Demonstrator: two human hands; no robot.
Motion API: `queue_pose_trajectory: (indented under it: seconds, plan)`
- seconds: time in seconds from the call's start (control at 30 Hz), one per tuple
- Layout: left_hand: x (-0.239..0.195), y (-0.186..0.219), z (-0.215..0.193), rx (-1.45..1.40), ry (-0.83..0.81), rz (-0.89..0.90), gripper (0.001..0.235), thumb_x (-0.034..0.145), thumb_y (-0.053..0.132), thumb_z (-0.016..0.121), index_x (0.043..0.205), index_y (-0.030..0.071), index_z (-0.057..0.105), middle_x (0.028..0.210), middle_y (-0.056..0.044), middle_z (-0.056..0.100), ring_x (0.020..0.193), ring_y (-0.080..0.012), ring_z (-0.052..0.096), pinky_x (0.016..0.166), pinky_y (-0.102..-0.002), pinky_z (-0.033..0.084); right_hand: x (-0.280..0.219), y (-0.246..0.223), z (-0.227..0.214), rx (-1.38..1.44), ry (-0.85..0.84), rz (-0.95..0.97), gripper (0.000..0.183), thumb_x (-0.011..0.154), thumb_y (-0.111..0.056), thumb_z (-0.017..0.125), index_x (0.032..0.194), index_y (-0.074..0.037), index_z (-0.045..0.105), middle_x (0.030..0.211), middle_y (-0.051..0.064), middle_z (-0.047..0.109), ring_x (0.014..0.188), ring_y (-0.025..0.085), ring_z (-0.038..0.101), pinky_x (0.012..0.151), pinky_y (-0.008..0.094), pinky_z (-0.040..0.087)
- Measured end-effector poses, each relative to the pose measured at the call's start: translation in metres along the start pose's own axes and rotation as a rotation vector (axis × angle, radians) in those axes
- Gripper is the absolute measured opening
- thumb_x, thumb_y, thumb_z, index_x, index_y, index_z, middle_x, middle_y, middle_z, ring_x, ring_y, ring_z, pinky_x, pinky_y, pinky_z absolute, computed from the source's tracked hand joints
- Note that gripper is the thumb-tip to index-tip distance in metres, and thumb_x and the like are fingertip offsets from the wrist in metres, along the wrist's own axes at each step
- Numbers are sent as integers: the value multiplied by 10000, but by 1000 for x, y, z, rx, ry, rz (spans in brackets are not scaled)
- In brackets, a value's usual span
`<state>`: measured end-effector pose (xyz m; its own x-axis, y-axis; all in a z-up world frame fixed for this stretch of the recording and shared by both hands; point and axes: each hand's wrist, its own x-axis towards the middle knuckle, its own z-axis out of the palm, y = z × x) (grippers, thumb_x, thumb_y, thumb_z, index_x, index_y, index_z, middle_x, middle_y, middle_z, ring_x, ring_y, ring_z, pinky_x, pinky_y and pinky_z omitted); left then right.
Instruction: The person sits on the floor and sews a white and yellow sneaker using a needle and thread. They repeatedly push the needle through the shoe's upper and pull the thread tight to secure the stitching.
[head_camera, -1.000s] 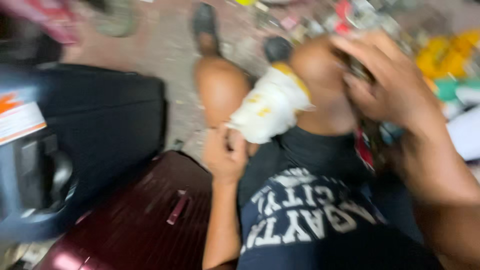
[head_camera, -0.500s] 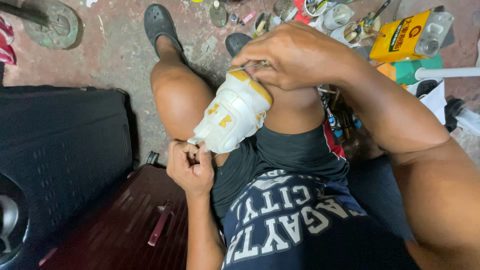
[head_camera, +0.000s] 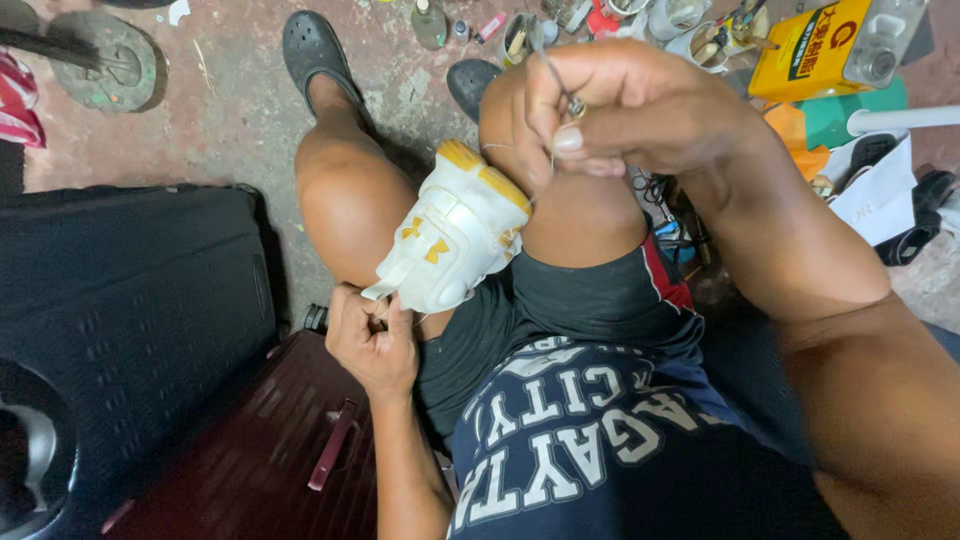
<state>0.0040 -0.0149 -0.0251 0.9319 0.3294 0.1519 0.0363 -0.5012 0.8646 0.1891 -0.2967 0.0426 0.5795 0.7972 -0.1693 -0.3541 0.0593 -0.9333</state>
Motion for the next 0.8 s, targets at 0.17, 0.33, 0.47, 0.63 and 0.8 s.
queue_pose_trajectory:
  seconds: [0.17,0.33,0.47,0.63,0.8]
  plan:
    - [-3,5,-1,13,9,10,377,974,103,703,720,10,441,733,-80,414,666,-206,407,632,-333,330,-22,-2,14,-738,45,-75,115,1070,-153,553,1063,-39,534,861,53,558,735,139,518,651,277,433]
    - [-6,7,-1,-170,171,-150,296,1113,206,549,876,30,574,838,-98,574,696,-181,502,632,-287,388,-49,-2,23,-769,206,59,145,1074,-214,579,1036,-79,542,775,-1,597,675,101,593,613,282,462]
    - [1,-11,-17,-1246,240,-568,404,1162,344,470,914,60,613,801,-56,557,653,-130,501,552,-222,384,-55,-2,32,-1017,216,327,172,997,-217,643,1109,-91,608,733,71,616,582,174,598,546,329,441]
    - [-8,-2,-22,-1154,-1,-369,402,1199,372,499,946,82,616,826,-40,552,714,-130,529,660,-251,447,-59,-6,33,-1174,180,417,218,938,-212,673,1127,-102,664,674,129,679,558,266,655,517,395,484]
    - [0,28,-17,17,-90,-11,129,1121,122,595,1099,4,643,907,-100,590,801,-213,595,740,-323,480,-67,-22,26,-1289,64,105,212,927,-205,667,1084,-64,684,839,121,719,671,282,658,590,379,497]
